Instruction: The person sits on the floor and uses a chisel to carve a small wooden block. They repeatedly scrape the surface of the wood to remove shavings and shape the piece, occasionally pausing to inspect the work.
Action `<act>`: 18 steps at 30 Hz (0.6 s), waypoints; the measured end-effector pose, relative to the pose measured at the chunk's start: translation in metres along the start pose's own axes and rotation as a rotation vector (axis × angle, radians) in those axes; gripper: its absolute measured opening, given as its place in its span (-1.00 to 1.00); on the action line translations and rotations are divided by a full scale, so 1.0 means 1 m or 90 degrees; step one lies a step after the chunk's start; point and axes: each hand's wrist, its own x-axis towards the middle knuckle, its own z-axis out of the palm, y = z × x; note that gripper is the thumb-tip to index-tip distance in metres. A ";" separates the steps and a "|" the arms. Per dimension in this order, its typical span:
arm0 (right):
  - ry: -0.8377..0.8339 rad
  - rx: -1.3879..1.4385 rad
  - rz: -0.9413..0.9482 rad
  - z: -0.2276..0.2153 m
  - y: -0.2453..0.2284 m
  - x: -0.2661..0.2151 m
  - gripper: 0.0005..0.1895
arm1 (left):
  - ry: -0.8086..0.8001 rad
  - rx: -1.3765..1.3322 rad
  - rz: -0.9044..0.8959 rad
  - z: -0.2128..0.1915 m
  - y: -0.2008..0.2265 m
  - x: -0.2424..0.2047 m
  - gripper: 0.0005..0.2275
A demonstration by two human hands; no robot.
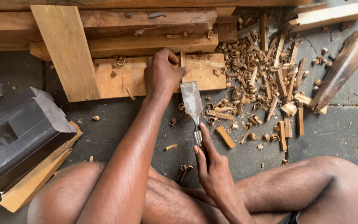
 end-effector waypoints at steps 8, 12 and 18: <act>-0.003 -0.006 0.037 0.009 -0.001 0.006 -0.33 | -0.019 0.286 0.051 -0.012 -0.008 -0.029 0.36; 0.007 -0.012 0.028 0.014 -0.003 0.015 -0.32 | 0.077 0.238 0.090 -0.003 -0.021 -0.027 0.27; 0.024 -0.036 -0.024 0.018 -0.013 0.033 -0.31 | 0.097 0.236 0.018 -0.001 -0.023 -0.012 0.14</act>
